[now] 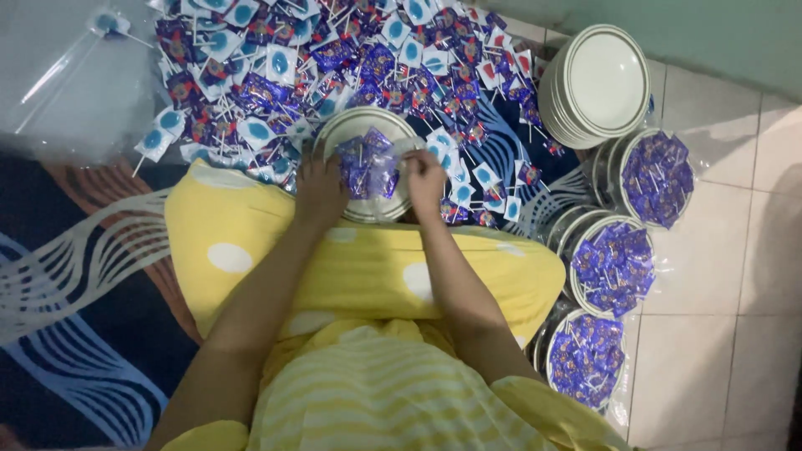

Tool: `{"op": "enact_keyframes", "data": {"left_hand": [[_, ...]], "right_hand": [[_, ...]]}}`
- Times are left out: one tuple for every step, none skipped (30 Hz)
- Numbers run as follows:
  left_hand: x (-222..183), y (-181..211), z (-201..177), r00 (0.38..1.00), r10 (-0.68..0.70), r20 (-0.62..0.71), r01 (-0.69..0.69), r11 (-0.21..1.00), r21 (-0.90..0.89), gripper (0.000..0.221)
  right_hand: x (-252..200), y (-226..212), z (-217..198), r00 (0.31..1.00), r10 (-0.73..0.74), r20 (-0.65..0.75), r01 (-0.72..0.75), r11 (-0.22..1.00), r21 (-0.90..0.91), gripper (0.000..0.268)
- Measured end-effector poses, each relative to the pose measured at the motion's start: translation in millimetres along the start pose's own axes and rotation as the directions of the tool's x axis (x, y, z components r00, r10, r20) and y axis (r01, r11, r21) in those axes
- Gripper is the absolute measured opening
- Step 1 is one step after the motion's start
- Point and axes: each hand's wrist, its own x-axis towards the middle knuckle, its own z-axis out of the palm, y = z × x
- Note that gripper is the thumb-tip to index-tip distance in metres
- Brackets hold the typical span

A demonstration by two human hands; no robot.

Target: Packaging small packets into containers using plates and plastic wrap while sitting on the floor.

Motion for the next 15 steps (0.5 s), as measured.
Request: {"op": "enact_keyframes", "data": {"left_hand": [[1,2,-2,1.000,-0.002,0.002,0.002,1.000,0.003,0.066],[3,4,-4,1.000,0.002,-0.016,-0.002,1.000,-0.019,0.066],[4,6,-5,1.000,0.010,-0.028,-0.011,0.999,-0.043,0.066],[3,6,-3,1.000,0.013,-0.021,-0.014,0.999,-0.041,0.066],[5,5,-2,1.000,0.000,0.015,0.001,0.997,-0.077,0.065],[7,4,-1,0.999,-0.012,0.052,0.018,0.994,-0.112,0.064],[7,8,-8,0.999,-0.007,0.043,0.012,0.993,-0.113,0.064],[6,11,-14,0.994,-0.031,0.100,0.042,0.993,-0.112,0.064],[5,15,-21,0.986,-0.055,0.157,0.073,0.991,-0.108,0.064],[13,15,-21,0.988,-0.050,0.148,0.066,0.992,-0.108,0.064],[12,15,-21,0.987,-0.054,0.154,0.070,0.993,-0.100,0.065],[10,14,-22,0.985,-0.058,0.160,0.073,0.993,-0.092,0.066],[12,13,-21,0.986,-0.063,0.155,0.077,0.993,-0.088,0.066],[14,13,-20,0.983,-0.070,0.167,0.086,0.992,-0.090,0.066],[11,13,-19,0.980,-0.079,0.182,0.097,0.991,-0.093,0.067]], "right_hand": [[15,6,2,1.000,0.002,0.003,-0.002,1.000,0.003,0.019],[30,13,5,0.995,-0.090,-0.046,0.089,0.996,-0.031,0.018],[43,20,7,0.980,-0.177,-0.095,0.171,0.983,-0.070,0.016],[59,23,17,0.981,-0.170,-0.097,0.163,0.984,-0.069,0.016],[77,24,28,0.964,-0.262,-0.039,0.257,0.961,-0.105,0.015],[96,25,39,0.937,-0.349,0.022,0.349,0.927,-0.136,0.015],[109,11,43,0.934,-0.356,0.015,0.355,0.924,-0.139,0.015],[121,-4,46,0.900,-0.386,0.202,0.420,0.892,-0.169,0.025],[132,-18,50,0.836,-0.394,0.382,0.487,0.854,-0.185,0.036],[150,-8,64,0.836,-0.401,0.376,0.492,0.850,-0.187,0.036],[160,5,80,0.811,-0.311,0.495,0.506,0.798,-0.329,0.038],[169,17,97,0.781,-0.199,0.592,0.528,0.717,-0.455,0.041],[172,10,96,0.778,-0.206,0.594,0.534,0.716,-0.450,0.041],[175,2,95,0.784,-0.233,0.575,0.563,0.655,-0.503,0.039],[173,-4,92,0.789,-0.257,0.558,0.586,0.592,-0.554,0.037]]}}
